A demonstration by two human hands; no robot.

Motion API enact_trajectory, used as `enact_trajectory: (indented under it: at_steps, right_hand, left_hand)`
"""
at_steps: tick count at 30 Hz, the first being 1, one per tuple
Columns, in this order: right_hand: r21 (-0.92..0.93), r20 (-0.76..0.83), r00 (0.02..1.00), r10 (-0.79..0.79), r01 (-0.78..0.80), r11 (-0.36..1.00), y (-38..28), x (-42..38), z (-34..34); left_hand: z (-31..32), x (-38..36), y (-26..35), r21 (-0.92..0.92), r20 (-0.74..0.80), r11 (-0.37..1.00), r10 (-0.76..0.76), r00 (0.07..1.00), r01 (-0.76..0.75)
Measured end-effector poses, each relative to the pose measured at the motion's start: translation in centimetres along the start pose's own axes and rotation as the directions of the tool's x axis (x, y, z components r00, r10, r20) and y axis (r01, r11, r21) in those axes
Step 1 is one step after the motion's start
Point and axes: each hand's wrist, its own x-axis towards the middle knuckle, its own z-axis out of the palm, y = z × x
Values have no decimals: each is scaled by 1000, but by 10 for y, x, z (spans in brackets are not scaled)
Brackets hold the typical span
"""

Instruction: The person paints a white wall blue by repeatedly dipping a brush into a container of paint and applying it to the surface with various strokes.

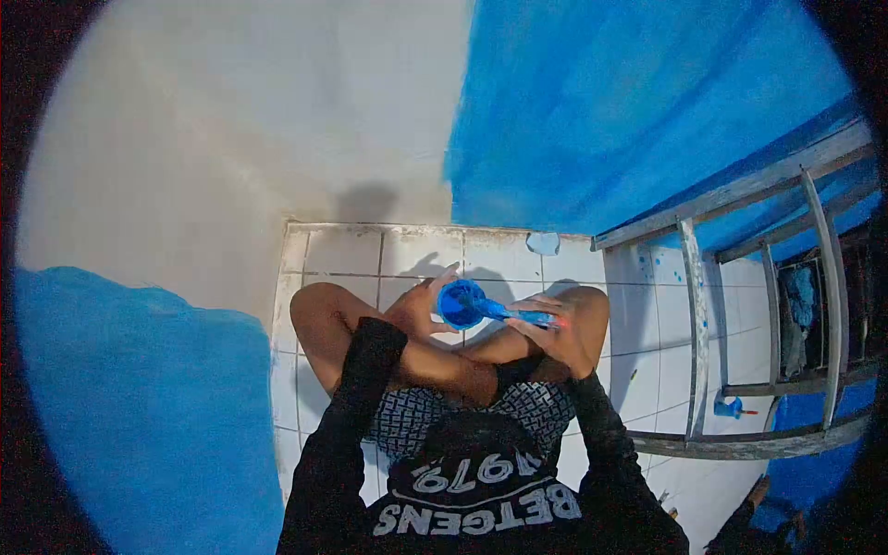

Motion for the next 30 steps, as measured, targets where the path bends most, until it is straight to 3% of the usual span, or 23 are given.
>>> enact_trajectory:
  at_steps: [2,5,10,15,17,18,19,20,24,30]
  right_hand:
    - [27,63,994,85,-87,996,-1,-1,-2]
    - [8,78,992,97,-98,995,-10,1,-6]
    - [-37,60,998,23,-21,999,-1,-3,0]
    - [-32,34,999,19,-18,999,-11,-4,-4]
    - [-88,124,980,153,-143,986,-14,-7,-7]
    - [-90,115,982,152,-142,986,-9,-10,-5]
    - [-77,45,998,49,-45,996,-4,-10,-1]
    - [-69,-21,998,-54,53,996,1,-11,2]
    - [1,36,998,44,-44,999,0,-11,6]
    - [-12,-97,995,0,-1,1000,14,-13,13]
  left_hand:
    - [0,0,3,-2,4,1000,14,1000,-14]
    - [-8,-2,22,46,10,999,8,1000,-8]
    - [-7,-2,14,218,-17,975,50,999,-45]
    - [-3,-1,1,203,-23,974,109,994,-102]
    - [-3,-1,5,179,-4,983,43,999,-42]
    - [-3,0,7,152,16,988,-25,1000,22]
    - [-6,-1,11,189,-15,978,93,996,-88]
    - [-8,1,15,191,-14,977,95,995,-91]
    - [-7,0,24,145,-5,989,40,999,-39]
    - [-4,1,8,-30,-13,998,48,999,-49]
